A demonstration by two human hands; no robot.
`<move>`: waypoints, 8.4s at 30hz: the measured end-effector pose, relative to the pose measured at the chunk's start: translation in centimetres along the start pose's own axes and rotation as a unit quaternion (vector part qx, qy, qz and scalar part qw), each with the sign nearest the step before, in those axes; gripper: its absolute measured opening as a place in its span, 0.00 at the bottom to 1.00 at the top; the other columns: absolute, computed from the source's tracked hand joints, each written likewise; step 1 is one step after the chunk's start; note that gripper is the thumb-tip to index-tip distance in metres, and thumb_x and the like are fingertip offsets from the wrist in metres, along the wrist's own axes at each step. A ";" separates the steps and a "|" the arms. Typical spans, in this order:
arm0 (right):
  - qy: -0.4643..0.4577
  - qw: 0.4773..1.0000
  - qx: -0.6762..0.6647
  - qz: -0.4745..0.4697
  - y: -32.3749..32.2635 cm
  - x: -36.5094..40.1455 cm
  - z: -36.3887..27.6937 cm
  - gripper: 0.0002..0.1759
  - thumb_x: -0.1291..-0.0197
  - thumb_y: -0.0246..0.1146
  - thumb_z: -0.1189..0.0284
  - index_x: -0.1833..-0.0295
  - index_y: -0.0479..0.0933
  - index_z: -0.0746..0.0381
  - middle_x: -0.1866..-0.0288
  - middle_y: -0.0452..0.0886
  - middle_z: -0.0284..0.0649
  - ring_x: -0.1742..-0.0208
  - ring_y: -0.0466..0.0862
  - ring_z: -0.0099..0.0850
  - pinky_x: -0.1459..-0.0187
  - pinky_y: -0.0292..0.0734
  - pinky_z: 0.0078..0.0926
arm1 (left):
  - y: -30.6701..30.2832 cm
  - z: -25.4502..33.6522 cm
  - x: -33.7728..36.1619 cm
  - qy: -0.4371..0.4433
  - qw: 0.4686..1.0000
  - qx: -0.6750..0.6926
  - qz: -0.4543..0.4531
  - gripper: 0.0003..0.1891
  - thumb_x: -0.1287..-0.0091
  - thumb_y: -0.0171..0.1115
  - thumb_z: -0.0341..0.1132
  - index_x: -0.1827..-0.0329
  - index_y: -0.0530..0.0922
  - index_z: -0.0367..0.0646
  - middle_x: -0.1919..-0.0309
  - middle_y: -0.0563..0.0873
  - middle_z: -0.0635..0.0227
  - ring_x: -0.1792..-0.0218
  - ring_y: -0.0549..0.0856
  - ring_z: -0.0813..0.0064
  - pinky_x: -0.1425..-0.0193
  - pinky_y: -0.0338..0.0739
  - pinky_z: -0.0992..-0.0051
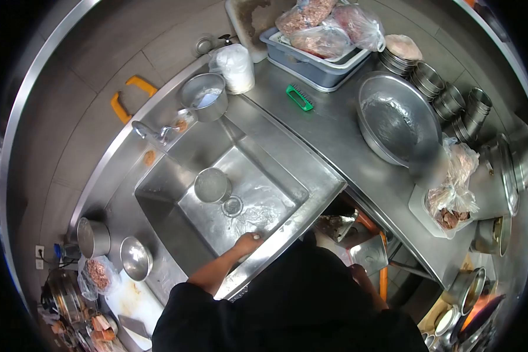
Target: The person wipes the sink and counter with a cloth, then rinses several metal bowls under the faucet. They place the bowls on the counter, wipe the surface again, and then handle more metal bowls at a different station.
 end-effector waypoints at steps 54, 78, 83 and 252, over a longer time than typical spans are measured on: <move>-0.272 0.924 0.128 -0.236 -4.0 -12.9 -20.1 0.12 0.43 0.60 0.65 0.55 0.78 0.58 0.78 0.76 0.38 0.84 0.74 0.33 0.83 0.69 0.35 | -26.7 1.1 26.4 0.043 0.750 -0.065 0.657 0.23 0.46 0.68 0.35 0.45 0.80 0.51 0.49 0.79 0.54 0.43 0.76 0.54 0.37 0.70 0.62; -0.077 0.985 0.081 -0.128 -0.6 -11.3 -20.2 0.14 0.36 0.55 0.62 0.54 0.77 0.60 0.77 0.80 0.44 0.77 0.83 0.37 0.78 0.79 0.36 | -33.4 -28.7 41.2 -0.193 0.702 -0.044 0.684 0.10 0.37 0.59 0.39 0.59 0.76 0.42 0.64 0.84 0.47 0.59 0.82 0.46 0.56 0.75 0.56; 0.040 0.981 -0.057 -0.180 -1.2 -6.3 -29.0 0.13 0.39 0.60 0.62 0.56 0.76 0.60 0.75 0.80 0.40 0.79 0.81 0.33 0.81 0.75 0.32 | -36.5 -20.9 43.3 -0.226 0.672 -0.072 0.702 0.12 0.35 0.59 0.41 0.65 0.77 0.39 0.71 0.82 0.50 0.67 0.81 0.47 0.62 0.73 0.56; 0.187 0.953 -0.152 -0.182 -2.3 -4.0 -11.2 0.17 0.37 0.59 0.59 0.47 0.73 0.55 0.70 0.80 0.37 0.78 0.80 0.29 0.77 0.78 0.32 | -15.9 12.9 2.2 0.199 0.949 0.133 0.204 0.05 0.40 0.58 0.29 0.68 0.73 0.37 0.72 0.79 0.58 0.73 0.81 0.64 0.70 0.73 0.66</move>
Point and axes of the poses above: each hand's wrist, its own x-axis away from the middle knuckle, its own y-axis out of the palm, z = x × y, the point moved 9 cm from there along -x, towards the middle knuckle
